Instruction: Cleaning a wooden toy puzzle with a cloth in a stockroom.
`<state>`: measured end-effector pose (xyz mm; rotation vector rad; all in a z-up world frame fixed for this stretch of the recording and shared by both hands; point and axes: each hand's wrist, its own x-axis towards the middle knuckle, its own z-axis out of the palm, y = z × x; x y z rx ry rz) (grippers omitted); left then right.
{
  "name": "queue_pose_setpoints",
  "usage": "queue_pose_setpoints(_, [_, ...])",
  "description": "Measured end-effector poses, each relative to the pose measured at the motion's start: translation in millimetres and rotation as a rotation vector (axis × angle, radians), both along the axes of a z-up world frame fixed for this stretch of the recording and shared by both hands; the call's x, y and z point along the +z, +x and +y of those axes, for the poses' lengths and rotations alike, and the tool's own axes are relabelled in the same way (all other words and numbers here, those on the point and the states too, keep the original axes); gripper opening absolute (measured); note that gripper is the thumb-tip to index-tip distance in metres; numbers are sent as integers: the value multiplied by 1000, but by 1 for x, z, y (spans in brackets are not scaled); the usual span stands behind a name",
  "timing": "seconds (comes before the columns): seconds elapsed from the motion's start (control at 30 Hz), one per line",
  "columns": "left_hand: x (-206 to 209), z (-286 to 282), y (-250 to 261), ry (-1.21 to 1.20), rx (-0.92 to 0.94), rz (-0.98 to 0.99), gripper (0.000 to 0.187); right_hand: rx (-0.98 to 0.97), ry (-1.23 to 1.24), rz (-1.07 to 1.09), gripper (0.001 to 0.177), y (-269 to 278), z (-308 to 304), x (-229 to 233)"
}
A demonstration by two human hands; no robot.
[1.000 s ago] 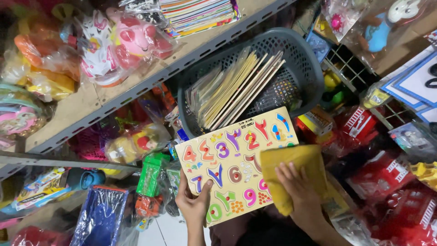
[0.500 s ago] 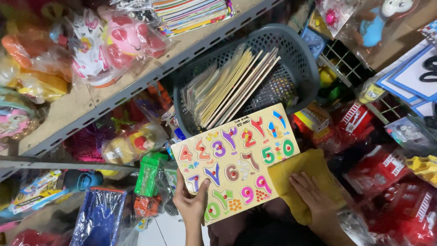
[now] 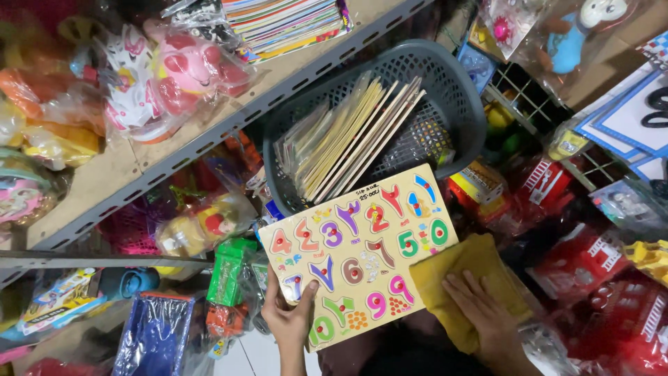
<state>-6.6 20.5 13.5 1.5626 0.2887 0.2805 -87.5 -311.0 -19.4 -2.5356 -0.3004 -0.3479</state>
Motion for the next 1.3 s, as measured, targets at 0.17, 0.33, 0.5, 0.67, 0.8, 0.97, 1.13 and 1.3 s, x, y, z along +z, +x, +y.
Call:
queue_pose_setpoints(0.17, [-6, -3, 0, -14, 23, 40, 86, -132, 86, -61, 67, 44, 25, 32])
queue_pose_setpoints(0.33, [-4, -2, 3, -46, 21, 0, 86, -80, 45, -76, 64, 24, 17, 18])
queue_pose_setpoints(0.5, [6, -6, 3, -50, -2, 40, 86, -91, 137, -97, 65, 64, 11, 48])
queue_pose_setpoints(0.67, [5, -7, 3, -53, 24, 111, 84, -88, 55, -96, 68, 70, 31, 55])
queue_pose_setpoints(0.8, [-9, 0, 2, -51, 15, 33, 86, 18, 110, -15, 64, 56, 33, 42])
queue_pose_setpoints(0.97, [-5, -4, 1, -60, 5, 14, 83, -68, 22, -34, 67, 82, 46, 46])
queue_pose_setpoints(1.13, [0, 0, 3, -54, 2, 8, 83, 32, -1, -45, 66, 64, 44, 49])
queue_pose_setpoints(1.3, [3, -5, 5, -97, -46, -22, 82, 22, 73, -59, 65, 87, 52, 56])
